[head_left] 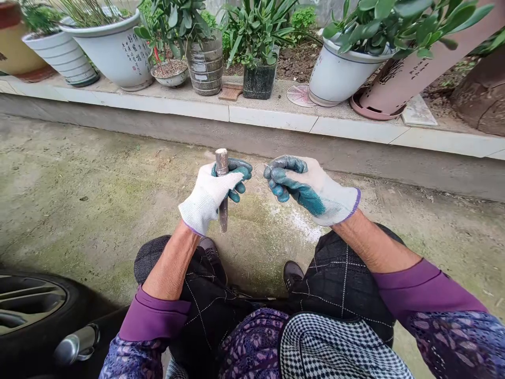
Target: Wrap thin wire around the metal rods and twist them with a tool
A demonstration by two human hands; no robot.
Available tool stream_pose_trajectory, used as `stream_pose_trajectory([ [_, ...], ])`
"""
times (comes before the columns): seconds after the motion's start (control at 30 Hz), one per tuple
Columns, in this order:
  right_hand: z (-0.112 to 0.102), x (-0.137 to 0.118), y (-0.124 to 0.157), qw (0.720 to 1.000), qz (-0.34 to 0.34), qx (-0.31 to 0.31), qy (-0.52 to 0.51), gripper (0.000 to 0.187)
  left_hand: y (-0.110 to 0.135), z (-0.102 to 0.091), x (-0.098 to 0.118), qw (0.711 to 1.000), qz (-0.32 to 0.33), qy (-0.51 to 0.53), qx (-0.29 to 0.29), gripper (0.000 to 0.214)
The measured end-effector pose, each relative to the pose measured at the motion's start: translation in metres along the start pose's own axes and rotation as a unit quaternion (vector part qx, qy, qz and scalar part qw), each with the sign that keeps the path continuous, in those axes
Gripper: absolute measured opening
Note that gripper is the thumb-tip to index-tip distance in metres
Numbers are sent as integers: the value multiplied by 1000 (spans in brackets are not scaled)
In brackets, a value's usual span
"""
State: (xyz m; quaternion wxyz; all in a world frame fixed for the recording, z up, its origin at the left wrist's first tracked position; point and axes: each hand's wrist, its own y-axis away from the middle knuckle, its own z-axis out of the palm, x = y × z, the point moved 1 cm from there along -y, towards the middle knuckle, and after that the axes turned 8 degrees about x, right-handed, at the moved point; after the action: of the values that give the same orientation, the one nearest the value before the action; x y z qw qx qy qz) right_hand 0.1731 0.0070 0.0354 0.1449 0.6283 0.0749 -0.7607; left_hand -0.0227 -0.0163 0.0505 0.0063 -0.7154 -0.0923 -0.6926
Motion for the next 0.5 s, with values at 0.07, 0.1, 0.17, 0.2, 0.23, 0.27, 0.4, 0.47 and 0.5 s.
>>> stream_pose_trajectory([
  [0.07,1,0,0,1000,1,-5,-7,30,0,1,-2,1000,-10,-6,-22,23],
  [0.1,1,1,0,1000,1,-6,-8,31,0,1,-3,999,-15,-7,-37,23],
  [0.17,0,2,-1,1000,-3,-4,-8,33,1,1,-4,997,-25,-5,-70,24],
  [0.2,-1,3,-1,1000,-5,-1,-7,33,1,1,-5,996,-28,-2,-82,25],
  [0.23,-2,4,-2,1000,-6,1,-4,33,2,1,-5,996,-30,1,-88,25],
  [0.27,-2,5,-2,1000,-6,2,1,33,3,1,-4,996,-30,3,-87,25],
  [0.4,-2,7,-2,997,-42,47,53,30,4,4,-4,998,-26,1,-54,22],
  [0.47,-1,5,-1,982,-105,113,108,25,2,5,-6,999,-21,1,-32,20],
  [0.5,0,5,0,971,-136,139,142,23,1,6,-7,1000,-20,0,-23,18],
])
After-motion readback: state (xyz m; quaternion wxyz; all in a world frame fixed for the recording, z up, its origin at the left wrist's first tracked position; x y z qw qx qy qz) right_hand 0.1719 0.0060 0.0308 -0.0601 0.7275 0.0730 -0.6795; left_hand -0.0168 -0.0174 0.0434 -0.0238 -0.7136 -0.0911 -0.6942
